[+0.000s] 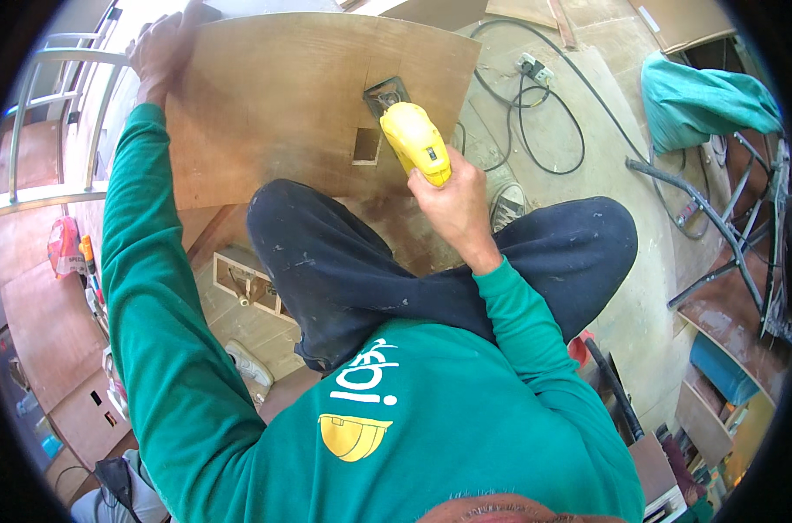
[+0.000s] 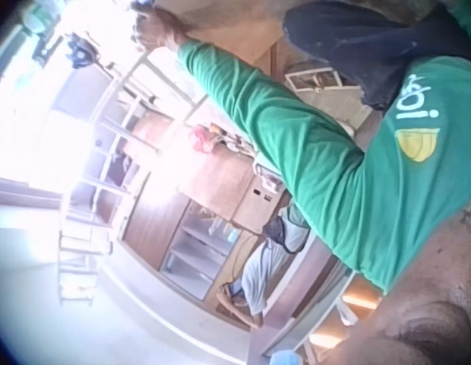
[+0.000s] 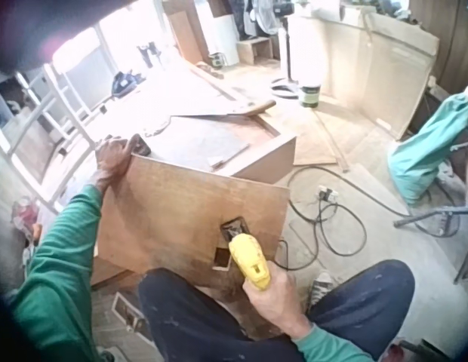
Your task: The person uses a yellow jigsaw to cut rectangular holes into a large wooden board while sitting on the floor. After cutting, the person stands up, moves the board, and places it into a cabinet structure.
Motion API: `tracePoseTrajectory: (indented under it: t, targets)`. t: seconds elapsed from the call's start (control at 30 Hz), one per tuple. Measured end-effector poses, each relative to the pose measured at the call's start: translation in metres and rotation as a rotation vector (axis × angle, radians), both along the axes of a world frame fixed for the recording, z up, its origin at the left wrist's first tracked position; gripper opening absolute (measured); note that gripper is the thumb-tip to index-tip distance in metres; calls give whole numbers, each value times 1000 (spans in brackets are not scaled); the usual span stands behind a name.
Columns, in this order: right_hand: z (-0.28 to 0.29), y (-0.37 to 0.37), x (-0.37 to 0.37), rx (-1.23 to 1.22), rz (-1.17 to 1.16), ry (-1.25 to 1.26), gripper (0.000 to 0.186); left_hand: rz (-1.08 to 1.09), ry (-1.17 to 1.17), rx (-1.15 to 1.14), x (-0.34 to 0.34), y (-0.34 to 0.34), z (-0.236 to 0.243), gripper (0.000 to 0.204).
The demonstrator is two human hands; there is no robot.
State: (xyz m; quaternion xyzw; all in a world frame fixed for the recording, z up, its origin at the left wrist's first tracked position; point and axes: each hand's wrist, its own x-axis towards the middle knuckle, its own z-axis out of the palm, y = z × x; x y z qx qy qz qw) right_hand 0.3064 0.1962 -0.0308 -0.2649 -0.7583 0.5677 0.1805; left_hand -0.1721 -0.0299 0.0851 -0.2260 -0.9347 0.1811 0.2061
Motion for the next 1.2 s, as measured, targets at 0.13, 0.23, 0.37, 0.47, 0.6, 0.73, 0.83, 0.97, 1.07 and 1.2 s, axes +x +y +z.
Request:
tracePoseTrajectory:
  t: [0.13, 0.23, 0.37, 0.47, 0.6, 0.73, 0.83, 0.97, 1.07, 1.2]
  targets:
    - [8, -1, 6, 20, 6, 12, 20, 240, 52, 364, 44, 30, -3, 75]
    - [8, -3, 6, 35, 16, 1, 19, 315, 21, 596, 55, 37, 0, 72]
    - [11, -9, 0, 6, 12, 23, 20, 372, 2, 619, 29, 6, -7, 74]
    - [1, -5, -2, 66, 1, -33, 21, 268, -76, 681, 62, 33, 0, 71]
    - [-5, -7, -6, 4, 19, 9, 22, 281, -38, 698, 62, 29, 6, 70]
    - [-9, -7, -7, -77, 45, -35, 21, 291, -44, 691, 63, 33, 5, 69]
    - [3, -8, -8, -30, 48, -31, 21, 317, -32, 668, 56, 27, 2, 69]
    - [1, -12, -7, -51, 38, -19, 21, 385, -48, 609, 15, 0, -12, 76]
    - [5, -10, -7, -62, 29, -71, 21, 384, -56, 631, 28, 17, -5, 75]
    - [-4, -13, -4, -99, -26, -25, 21, 325, -39, 616, 32, 17, -3, 77]
